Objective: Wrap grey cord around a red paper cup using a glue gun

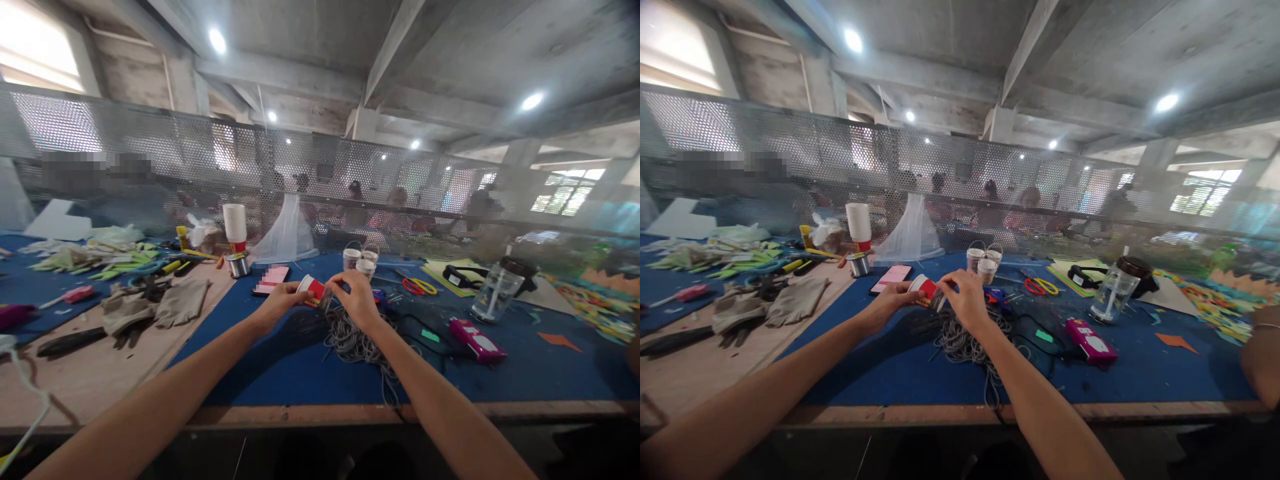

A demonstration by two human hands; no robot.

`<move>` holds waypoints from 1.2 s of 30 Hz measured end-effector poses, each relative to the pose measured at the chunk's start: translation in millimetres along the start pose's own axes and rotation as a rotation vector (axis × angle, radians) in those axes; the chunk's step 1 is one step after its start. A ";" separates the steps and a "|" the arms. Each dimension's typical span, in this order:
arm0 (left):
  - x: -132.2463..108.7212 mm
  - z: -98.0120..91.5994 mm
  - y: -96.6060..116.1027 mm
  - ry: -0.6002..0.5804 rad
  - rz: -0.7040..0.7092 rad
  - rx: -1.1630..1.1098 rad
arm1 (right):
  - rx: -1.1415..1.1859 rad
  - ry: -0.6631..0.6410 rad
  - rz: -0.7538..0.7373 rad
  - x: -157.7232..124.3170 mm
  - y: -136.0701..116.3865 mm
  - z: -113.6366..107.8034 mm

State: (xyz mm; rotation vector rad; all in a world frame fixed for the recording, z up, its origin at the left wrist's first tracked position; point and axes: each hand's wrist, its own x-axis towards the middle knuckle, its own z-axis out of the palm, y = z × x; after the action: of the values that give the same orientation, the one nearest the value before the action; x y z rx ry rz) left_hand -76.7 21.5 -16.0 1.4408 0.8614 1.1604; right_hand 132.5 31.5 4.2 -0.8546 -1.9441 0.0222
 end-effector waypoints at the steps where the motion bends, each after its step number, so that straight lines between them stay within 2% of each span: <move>1: 0.1 -0.1 -0.3 -0.002 -0.003 -0.004 | -0.002 0.002 -0.004 -0.1 0.1 0.3; 25: 1.8 0.6 -0.8 -0.017 -0.001 0.014 | -0.001 0.005 -0.005 -1.1 1.8 0.7; 36: 3.2 -2.0 -2.6 0.031 -0.004 0.019 | 0.017 0.017 -0.013 0.0 -1.8 -1.4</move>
State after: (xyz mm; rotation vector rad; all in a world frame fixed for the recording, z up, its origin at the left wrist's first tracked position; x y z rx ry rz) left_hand -77.6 25.5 -18.0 1.4386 0.8988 1.1775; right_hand 132.6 29.7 5.6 -0.8287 -1.9310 0.0239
